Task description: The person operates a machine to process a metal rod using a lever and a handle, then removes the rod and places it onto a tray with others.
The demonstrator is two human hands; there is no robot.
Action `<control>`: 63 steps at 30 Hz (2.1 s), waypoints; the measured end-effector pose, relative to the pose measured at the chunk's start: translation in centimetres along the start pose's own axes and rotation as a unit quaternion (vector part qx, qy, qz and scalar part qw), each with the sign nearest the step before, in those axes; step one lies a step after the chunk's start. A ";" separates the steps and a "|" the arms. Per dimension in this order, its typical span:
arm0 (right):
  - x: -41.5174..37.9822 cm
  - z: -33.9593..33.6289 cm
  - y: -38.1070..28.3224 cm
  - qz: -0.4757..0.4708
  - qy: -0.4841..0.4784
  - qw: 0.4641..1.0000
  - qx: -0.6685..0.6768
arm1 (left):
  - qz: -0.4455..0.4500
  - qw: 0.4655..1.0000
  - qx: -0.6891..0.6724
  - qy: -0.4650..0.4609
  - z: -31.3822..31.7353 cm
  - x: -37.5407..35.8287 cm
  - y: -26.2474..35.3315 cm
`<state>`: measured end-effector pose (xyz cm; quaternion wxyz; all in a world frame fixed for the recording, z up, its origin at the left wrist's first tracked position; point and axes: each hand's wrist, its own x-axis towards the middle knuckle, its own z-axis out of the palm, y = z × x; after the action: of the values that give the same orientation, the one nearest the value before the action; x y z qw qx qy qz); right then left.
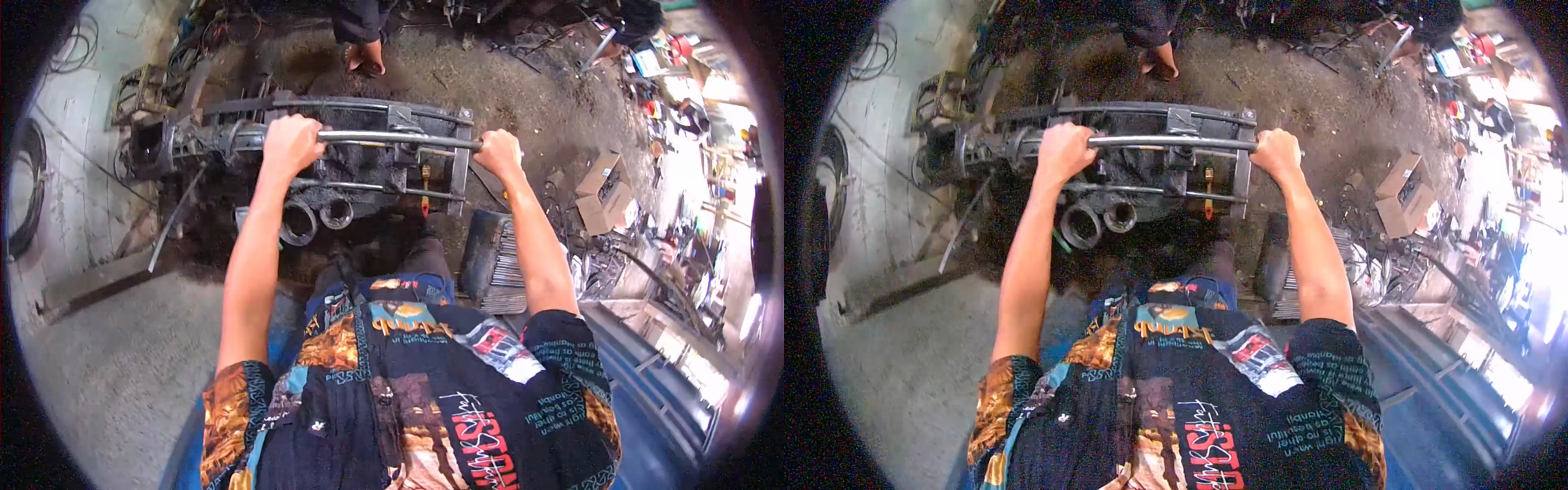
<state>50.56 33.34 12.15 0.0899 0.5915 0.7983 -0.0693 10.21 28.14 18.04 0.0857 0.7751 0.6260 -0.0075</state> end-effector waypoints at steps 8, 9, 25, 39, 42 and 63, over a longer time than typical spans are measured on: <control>-0.3 -0.3 1.1 -0.062 -0.010 0.998 0.019 | -0.038 0.996 0.045 0.073 0.1 -0.9 2.3; 0.0 -0.5 1.1 -0.058 -0.009 0.998 0.021 | -0.041 0.994 0.055 0.081 0.3 -0.9 2.3; -0.9 0.0 0.6 -0.014 0.016 0.998 0.054 | -0.079 0.992 0.081 0.061 0.1 -0.8 3.2; 14.5 -4.9 -3.3 -0.349 0.062 0.930 -0.099 | -0.346 0.932 -0.038 0.105 5.6 -12.9 14.0; 15.5 -2.9 -2.2 -0.362 0.050 0.926 -0.098 | -0.336 0.935 -0.025 0.111 5.0 -12.9 14.0; 5.0 -2.8 -26.0 -0.285 -0.113 0.872 0.381 | -0.351 0.738 -0.429 0.385 4.6 -26.2 10.3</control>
<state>24.11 31.09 13.82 -0.0768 0.3146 0.8282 -0.4573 15.04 0.03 17.94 0.1521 0.3189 0.7704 0.5308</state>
